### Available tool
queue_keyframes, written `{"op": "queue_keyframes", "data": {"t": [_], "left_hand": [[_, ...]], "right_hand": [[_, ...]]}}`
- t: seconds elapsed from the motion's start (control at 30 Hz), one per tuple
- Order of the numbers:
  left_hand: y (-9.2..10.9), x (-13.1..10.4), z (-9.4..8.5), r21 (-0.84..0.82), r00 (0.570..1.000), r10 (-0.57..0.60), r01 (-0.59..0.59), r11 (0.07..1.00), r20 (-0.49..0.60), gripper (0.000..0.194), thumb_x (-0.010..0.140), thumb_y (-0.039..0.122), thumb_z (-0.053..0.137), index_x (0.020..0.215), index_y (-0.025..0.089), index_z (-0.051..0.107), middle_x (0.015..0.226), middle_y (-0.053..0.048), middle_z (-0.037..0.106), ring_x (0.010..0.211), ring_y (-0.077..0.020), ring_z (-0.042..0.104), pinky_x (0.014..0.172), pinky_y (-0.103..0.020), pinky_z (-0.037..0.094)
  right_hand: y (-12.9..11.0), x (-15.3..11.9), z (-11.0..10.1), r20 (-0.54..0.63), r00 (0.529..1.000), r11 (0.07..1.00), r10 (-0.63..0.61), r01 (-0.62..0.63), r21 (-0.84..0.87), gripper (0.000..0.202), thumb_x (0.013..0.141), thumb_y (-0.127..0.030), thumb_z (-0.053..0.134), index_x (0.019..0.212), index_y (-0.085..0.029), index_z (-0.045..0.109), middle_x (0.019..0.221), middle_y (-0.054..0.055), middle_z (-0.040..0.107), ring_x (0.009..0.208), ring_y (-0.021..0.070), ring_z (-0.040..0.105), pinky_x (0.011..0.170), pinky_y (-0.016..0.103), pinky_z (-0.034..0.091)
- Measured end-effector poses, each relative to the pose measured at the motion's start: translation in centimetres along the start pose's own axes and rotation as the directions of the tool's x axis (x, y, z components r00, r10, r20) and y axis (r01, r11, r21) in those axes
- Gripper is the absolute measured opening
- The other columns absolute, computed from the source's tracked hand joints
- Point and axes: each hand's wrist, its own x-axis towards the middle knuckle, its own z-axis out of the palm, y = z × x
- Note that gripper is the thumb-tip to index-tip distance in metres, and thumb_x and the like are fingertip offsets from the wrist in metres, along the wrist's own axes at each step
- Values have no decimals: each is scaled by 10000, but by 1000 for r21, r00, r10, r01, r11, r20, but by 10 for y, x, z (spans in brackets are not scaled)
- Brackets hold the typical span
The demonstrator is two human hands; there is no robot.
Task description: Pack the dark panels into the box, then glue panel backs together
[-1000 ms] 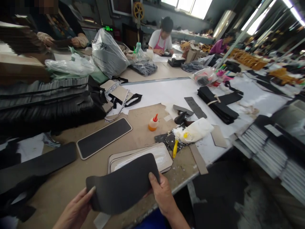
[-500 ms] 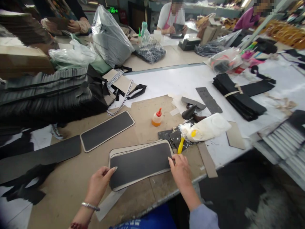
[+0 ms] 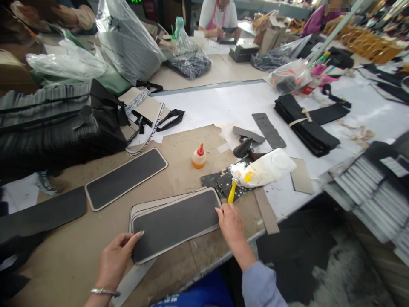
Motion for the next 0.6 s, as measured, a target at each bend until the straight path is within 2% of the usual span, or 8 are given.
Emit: {"op": "queue_keyframes", "data": {"t": [0.17, 0.33, 0.6], "left_hand": [[2, -1, 0, 2, 1000, -21, 21, 1000, 0, 461, 497, 655, 461, 622, 229, 586, 606, -22, 616, 653, -235, 558, 628, -325, 375], [6, -2, 0, -8, 1000, -13, 13, 1000, -13, 440, 492, 636, 470, 604, 229, 592, 602, -28, 618, 664, -241, 560, 634, -328, 375], [-5, 1, 9, -89, 996, 53, -59, 994, -74, 379, 566, 586, 505, 569, 215, 582, 561, -11, 595, 601, -192, 529, 604, -298, 366]], "right_hand": [[-3, 2, -2, 45, 997, 997, 62, -60, -50, 187, 860, -314, 483, 729, -197, 548, 774, 35, 586, 745, 173, 547, 623, 269, 349], [-5, 3, -3, 41, 997, 993, 59, -54, -102, 176, 856, -313, 501, 736, -193, 548, 763, 34, 593, 742, 174, 561, 614, 267, 346], [-1, 4, -1, 58, 998, 992, 34, -27, -125, 221, 852, -359, 498, 714, -190, 540, 757, 39, 601, 716, 171, 562, 588, 265, 339]]}}
